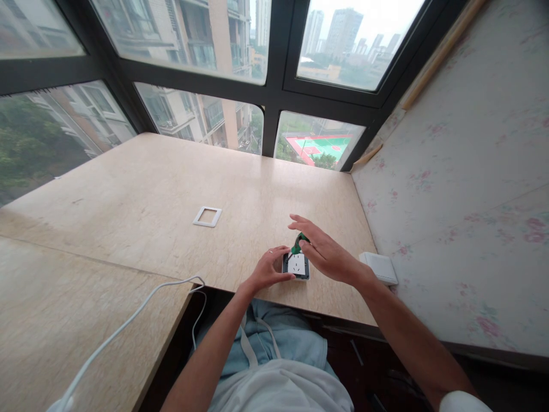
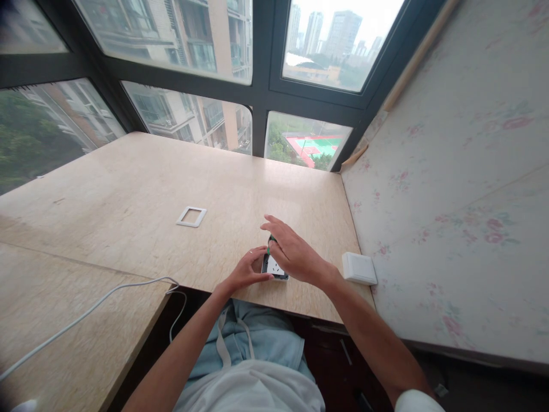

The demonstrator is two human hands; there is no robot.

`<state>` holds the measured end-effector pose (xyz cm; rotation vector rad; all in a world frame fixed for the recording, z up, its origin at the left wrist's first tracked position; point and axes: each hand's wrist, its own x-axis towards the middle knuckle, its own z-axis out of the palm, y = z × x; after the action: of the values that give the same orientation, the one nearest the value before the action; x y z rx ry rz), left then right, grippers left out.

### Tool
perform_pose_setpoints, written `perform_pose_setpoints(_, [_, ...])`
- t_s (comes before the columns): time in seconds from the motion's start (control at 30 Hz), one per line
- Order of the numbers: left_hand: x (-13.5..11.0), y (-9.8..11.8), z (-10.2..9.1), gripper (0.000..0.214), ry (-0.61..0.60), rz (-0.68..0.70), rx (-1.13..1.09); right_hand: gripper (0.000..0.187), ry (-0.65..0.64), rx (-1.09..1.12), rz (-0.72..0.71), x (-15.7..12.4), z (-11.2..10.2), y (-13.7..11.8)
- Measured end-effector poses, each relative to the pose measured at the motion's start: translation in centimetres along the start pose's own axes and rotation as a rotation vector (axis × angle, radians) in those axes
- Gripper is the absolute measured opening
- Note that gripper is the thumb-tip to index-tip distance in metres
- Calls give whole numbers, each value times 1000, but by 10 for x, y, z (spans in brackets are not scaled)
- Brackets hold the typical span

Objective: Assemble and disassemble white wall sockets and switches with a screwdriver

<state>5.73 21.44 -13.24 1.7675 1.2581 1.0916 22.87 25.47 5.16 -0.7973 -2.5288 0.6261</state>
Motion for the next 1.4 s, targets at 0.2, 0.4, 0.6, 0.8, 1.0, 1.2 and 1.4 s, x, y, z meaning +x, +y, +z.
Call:
perform_pose_setpoints(0.2, [0,0,0,73,7,0,0,24,92,-36,-38,-2,3,6])
perform_pose_setpoints(0.4, [0,4,-2,71,-5,-18,10,35,38,-350,89,2,4,6])
perform_pose_setpoints(0.6, [0,6,-3,72,-2,5,-3,36,-61,-10,-9,-2,-6,4])
perform_pose_setpoints(0.8, [-1,4,-2,75,-2,2,-6,20,-57,26,113,-1,-6,7])
perform_pose_setpoints(1.0, [-1,4,-3,74,-5,-27,-27,40,-10,-442,293,5,-6,0])
perform_pose_setpoints(1.2, [0,4,-4,75,-16,-40,-38,31,-48,-123,216,-3,-9,2])
perform_pose_setpoints(1.4, [0,-1,-3,75,-17,-17,-54,32,-32,106,86,-3,-3,5])
